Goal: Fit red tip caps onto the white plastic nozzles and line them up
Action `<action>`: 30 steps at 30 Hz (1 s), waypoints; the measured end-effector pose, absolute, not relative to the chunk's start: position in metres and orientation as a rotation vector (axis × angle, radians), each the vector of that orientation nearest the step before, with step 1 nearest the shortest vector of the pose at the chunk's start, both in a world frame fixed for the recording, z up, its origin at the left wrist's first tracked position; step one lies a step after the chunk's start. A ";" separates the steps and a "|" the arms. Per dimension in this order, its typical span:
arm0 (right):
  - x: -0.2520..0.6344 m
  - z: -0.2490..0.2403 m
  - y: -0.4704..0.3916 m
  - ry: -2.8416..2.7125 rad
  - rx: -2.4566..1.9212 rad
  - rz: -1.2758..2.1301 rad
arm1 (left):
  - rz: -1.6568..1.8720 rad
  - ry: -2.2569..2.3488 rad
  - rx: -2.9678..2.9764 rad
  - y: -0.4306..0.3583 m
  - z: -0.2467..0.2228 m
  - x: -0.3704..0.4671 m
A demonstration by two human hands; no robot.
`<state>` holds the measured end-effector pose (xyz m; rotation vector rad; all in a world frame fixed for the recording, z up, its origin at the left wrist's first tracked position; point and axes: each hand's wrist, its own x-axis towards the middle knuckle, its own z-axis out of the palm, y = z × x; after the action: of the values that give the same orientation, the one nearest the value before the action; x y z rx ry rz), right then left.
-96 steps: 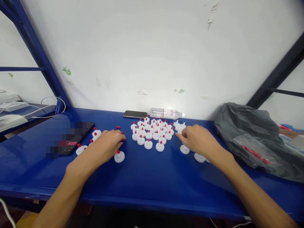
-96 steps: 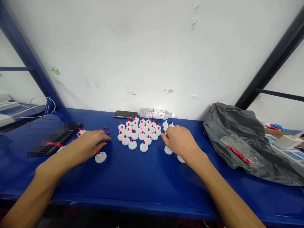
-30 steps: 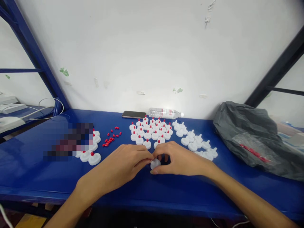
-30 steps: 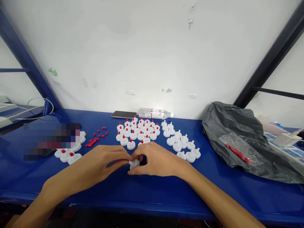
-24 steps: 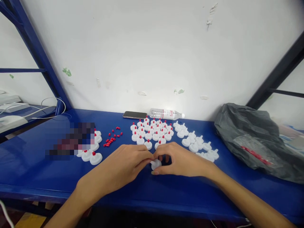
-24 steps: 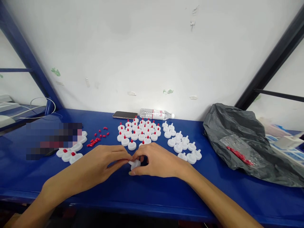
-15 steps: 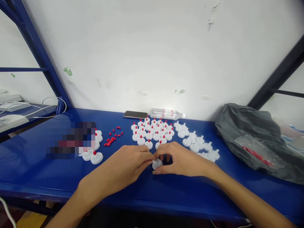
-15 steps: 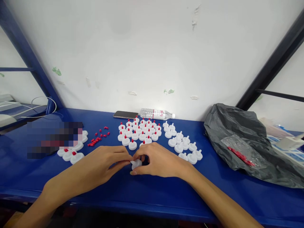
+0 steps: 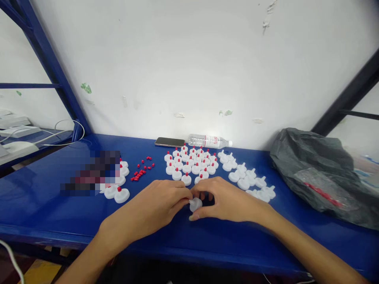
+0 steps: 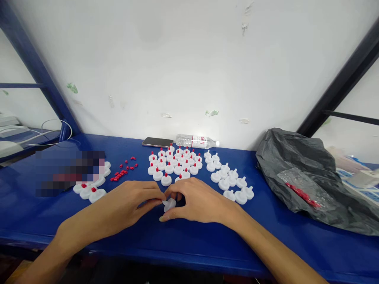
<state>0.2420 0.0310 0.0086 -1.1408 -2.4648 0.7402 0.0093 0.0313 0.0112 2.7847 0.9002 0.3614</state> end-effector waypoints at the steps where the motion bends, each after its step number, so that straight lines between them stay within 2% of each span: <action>1: 0.242 0.008 0.031 -2.466 -1.154 0.720 | 0.345 0.905 2.777 0.031 0.011 0.009; 9: 0.240 0.006 0.030 -2.442 -1.181 0.669 | 0.357 1.021 2.683 0.030 0.010 0.012; 14: 0.240 0.008 0.027 -2.293 -1.121 0.912 | 0.287 1.189 2.692 0.033 0.016 0.012; 17: 0.240 0.011 0.024 -2.232 -1.104 0.973 | 0.185 1.099 2.754 0.033 0.019 0.013; 30: 0.245 0.004 0.033 -2.134 -0.976 0.762 | 0.298 1.001 2.802 0.025 0.017 0.011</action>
<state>0.2453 0.0327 0.0044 -0.9763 -2.1345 0.7624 0.0112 0.0254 0.0170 2.8018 1.0012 0.2980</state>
